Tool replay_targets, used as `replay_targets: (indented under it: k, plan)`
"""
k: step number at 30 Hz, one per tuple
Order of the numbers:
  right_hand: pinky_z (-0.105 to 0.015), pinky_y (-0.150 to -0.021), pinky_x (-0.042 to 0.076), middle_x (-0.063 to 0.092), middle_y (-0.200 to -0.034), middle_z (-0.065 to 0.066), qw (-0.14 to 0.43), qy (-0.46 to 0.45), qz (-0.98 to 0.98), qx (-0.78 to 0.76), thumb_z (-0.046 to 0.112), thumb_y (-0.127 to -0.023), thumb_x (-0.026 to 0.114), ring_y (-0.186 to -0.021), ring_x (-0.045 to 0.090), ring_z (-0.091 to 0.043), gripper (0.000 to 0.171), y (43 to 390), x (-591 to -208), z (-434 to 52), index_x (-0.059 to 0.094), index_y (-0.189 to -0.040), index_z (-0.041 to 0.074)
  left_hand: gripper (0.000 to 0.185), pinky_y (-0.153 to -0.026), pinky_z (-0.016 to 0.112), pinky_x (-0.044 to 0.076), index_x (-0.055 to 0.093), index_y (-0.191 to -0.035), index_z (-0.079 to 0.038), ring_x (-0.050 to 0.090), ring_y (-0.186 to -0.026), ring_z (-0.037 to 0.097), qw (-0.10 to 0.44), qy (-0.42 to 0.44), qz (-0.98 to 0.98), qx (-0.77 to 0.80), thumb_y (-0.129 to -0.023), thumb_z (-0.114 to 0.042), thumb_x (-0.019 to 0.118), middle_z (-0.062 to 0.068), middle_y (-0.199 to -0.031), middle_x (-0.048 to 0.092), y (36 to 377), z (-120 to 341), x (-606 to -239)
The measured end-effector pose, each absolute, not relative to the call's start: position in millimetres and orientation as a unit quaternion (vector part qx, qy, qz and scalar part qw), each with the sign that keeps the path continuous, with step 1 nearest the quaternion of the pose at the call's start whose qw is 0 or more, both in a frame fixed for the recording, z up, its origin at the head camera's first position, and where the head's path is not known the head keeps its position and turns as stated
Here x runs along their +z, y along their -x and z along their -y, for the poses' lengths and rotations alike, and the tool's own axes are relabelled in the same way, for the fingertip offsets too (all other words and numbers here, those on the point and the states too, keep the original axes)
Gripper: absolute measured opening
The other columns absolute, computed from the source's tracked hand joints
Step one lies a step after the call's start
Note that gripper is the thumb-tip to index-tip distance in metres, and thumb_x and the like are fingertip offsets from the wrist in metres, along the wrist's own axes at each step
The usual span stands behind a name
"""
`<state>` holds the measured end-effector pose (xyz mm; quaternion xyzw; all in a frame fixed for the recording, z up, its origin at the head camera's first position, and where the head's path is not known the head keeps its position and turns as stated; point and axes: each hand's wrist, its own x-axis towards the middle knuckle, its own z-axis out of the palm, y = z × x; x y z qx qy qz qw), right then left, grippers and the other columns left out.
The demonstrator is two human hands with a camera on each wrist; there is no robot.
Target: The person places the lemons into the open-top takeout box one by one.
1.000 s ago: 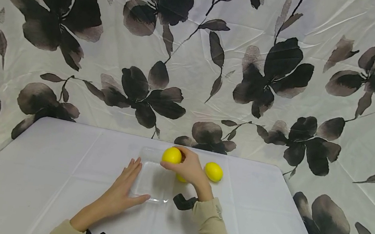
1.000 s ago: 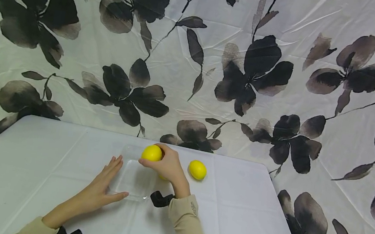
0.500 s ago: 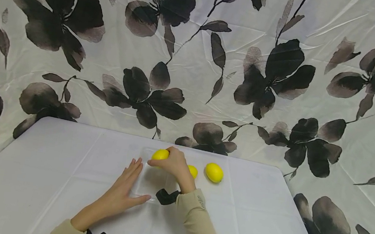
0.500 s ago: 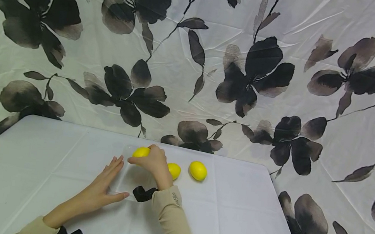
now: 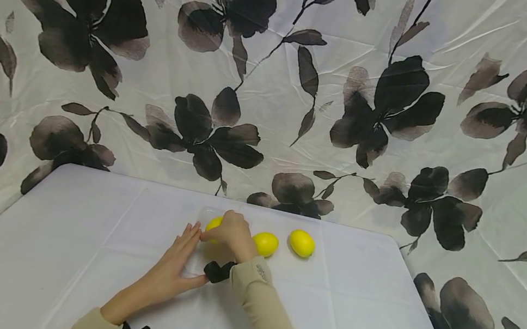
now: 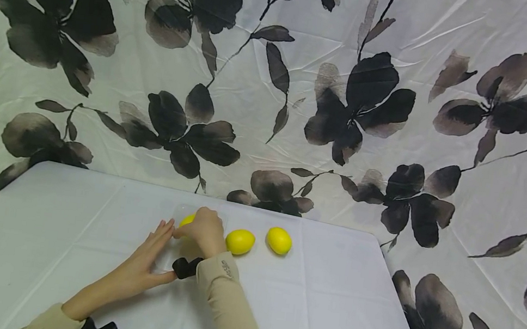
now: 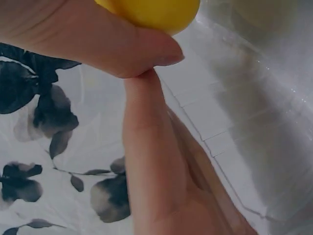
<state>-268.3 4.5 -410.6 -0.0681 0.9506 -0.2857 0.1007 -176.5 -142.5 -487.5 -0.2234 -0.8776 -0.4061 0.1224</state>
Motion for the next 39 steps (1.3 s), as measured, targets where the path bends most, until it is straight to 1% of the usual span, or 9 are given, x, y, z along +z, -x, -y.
replay_targets:
  k: [2,9,12,15,17,22,29,36,39]
  plan:
    - [-0.037,-0.075,0.055,0.060,-0.086,-0.009,0.099,0.062,-0.955,-0.274,0.033,-0.068,0.089,-0.077,0.057,-0.025,0.057,269.2,-412.6,-2.0,0.063,-0.105,-0.002,0.099,-0.122,0.048,0.005,0.024,-0.152,0.010,0.010,-0.148,0.044,0.117,0.222,0.877,-0.410,-0.081,-0.029,0.080,0.021,-0.162,0.017,176.7,142.3,-487.2]
    - [-0.040,-0.084,0.055,0.061,-0.097,-0.014,0.095,0.053,-0.960,-0.257,0.033,-0.065,0.092,-0.085,0.058,-0.029,0.068,268.5,-420.0,1.8,0.060,-0.112,-0.004,0.098,-0.123,0.045,0.004,0.024,-0.151,0.013,0.009,-0.149,0.042,0.115,0.227,0.875,-0.412,-0.078,-0.022,0.080,0.021,-0.163,0.015,177.1,142.1,-486.7]
    - [-0.040,-0.086,0.054,0.060,-0.100,-0.016,0.101,0.054,-0.960,-0.256,0.033,-0.064,0.093,-0.087,0.057,-0.029,0.071,268.2,-422.3,1.0,0.059,-0.114,-0.005,0.097,-0.123,0.034,0.000,0.025,-0.150,0.012,0.010,-0.149,0.043,0.120,0.230,0.876,-0.406,-0.078,-0.022,0.080,0.019,-0.163,0.015,177.5,143.0,-488.3]
    - [-0.038,-0.084,0.053,0.058,-0.097,-0.014,0.107,0.055,-0.958,-0.262,0.034,-0.063,0.094,-0.086,0.055,-0.028,0.072,269.2,-424.2,-0.6,0.058,-0.114,-0.004,0.098,-0.120,0.024,-0.004,0.026,-0.151,0.012,0.011,-0.148,0.045,0.123,0.231,0.877,-0.403,-0.078,-0.023,0.081,0.017,-0.164,0.014,178.1,144.1,-490.1]
    - [-0.037,-0.081,0.053,0.057,-0.093,-0.012,0.112,0.058,-0.955,-0.269,0.033,-0.063,0.094,-0.082,0.053,-0.026,0.072,268.4,-423.9,-2.0,0.058,-0.112,-0.004,0.098,-0.121,0.025,-0.003,0.026,-0.151,0.011,0.011,-0.148,0.044,0.123,0.229,0.879,-0.401,-0.078,-0.024,0.081,0.017,-0.164,0.014,178.2,144.3,-490.4]
    - [-0.036,-0.080,0.053,0.055,-0.091,-0.011,0.114,0.056,-0.953,-0.275,0.034,-0.064,0.094,-0.080,0.053,-0.025,0.070,266.1,-422.0,-4.2,0.058,-0.111,-0.004,0.098,-0.123,0.039,0.003,0.026,-0.151,0.010,0.011,-0.149,0.042,0.118,0.224,0.880,-0.401,-0.078,-0.026,0.081,0.019,-0.163,0.016,177.8,143.7,-490.1]
    - [-0.037,-0.078,0.054,0.057,-0.089,-0.012,0.086,0.041,-0.951,-0.295,0.029,-0.065,0.092,-0.079,0.055,-0.025,0.062,267.0,-421.3,-5.0,0.060,-0.106,-0.005,0.099,-0.123,0.037,0.003,0.026,-0.153,0.007,0.012,-0.149,0.042,0.119,0.218,0.883,-0.398,-0.079,-0.029,0.081,0.017,-0.163,0.017,176.2,142.1,-489.0]
    - [-0.042,-0.083,0.055,0.060,-0.096,-0.017,0.069,0.024,-0.950,-0.305,0.034,-0.066,0.092,-0.086,0.058,-0.030,0.073,266.4,-420.3,-5.7,0.056,-0.114,-0.007,0.099,-0.121,0.053,0.011,0.028,-0.152,0.008,0.014,-0.148,0.044,0.125,0.219,0.885,-0.392,-0.080,-0.033,0.081,0.015,-0.164,0.018,176.7,141.6,-489.0]
    - [-0.043,-0.085,0.055,0.061,-0.098,-0.018,0.065,0.024,-0.950,-0.305,0.036,-0.066,0.092,-0.088,0.059,-0.031,0.075,266.1,-419.8,-6.3,0.056,-0.116,-0.007,0.099,-0.122,0.050,0.010,0.027,-0.152,0.008,0.014,-0.148,0.044,0.127,0.219,0.886,-0.389,-0.080,-0.034,0.081,0.015,-0.164,0.018,176.4,141.8,-489.1]
